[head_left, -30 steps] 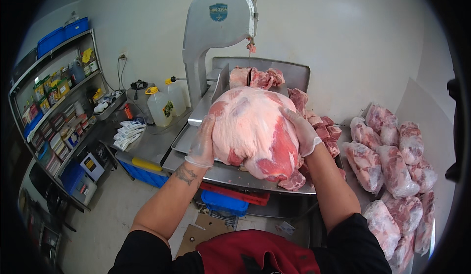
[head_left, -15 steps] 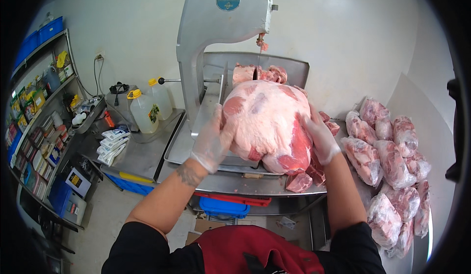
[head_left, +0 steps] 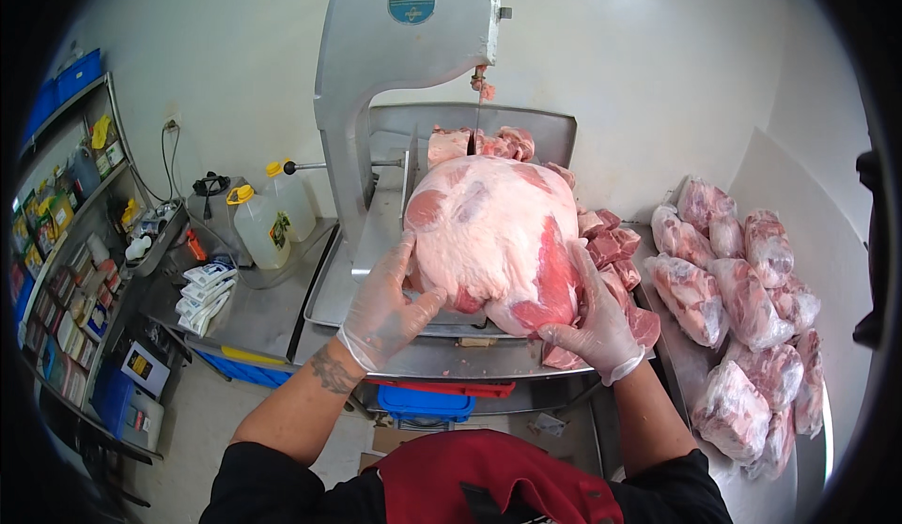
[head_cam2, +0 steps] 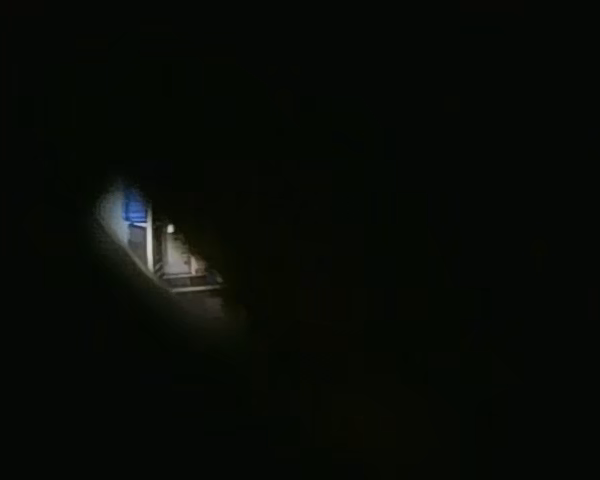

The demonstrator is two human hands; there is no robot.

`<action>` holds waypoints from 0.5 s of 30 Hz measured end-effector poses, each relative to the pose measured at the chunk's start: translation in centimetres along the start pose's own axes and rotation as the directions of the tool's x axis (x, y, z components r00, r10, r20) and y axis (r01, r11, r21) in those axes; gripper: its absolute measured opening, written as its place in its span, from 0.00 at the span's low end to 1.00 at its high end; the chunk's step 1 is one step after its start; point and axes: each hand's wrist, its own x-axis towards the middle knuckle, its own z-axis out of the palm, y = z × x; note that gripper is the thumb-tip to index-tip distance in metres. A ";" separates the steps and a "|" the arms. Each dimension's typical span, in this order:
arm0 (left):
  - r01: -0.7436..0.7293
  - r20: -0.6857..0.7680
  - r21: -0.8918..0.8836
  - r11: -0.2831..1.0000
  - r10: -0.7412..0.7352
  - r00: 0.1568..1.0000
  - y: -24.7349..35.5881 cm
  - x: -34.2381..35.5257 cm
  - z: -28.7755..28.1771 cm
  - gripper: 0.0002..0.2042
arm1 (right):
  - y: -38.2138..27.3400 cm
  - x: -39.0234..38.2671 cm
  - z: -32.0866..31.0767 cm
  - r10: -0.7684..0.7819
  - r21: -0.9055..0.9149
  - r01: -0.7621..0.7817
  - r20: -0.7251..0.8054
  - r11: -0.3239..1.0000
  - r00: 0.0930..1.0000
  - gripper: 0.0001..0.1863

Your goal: The person uses a vertical band saw to cut large pieces of raw meat into smaller portions. They position each piece on the saw table, guide it through the blade, and place the cut pieces onto a metal tray. The person wears gloves and a red apron throughout the task.

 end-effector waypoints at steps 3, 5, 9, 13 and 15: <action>-0.033 0.000 0.046 0.998 0.033 0.999 0.0 0.5 -0.6 0.43 | 0.3 0.1 0.5 0.011 0.100 -0.009 -0.020 0.995 1.000 0.71; 0.003 0.019 0.024 1.000 -0.003 1.000 -0.1 0.5 -1.2 0.40 | 0.8 0.2 0.9 -0.030 0.103 0.034 -0.035 0.994 0.999 0.68; -0.015 -0.019 0.036 0.999 0.016 1.000 -0.9 0.8 -1.8 0.29 | 1.4 0.1 1.4 -0.191 -0.110 0.182 -0.082 0.977 0.978 0.61; -0.130 -0.091 0.134 0.982 0.143 0.985 -1.8 0.8 -1.5 0.23 | 1.6 -0.9 2.1 -0.023 0.068 0.034 -0.145 0.997 0.989 0.60; -0.157 -0.126 0.214 0.964 0.186 0.974 -1.9 0.7 -1.3 0.19 | 1.9 -1.0 2.2 0.019 0.181 0.005 -0.132 0.983 0.991 0.60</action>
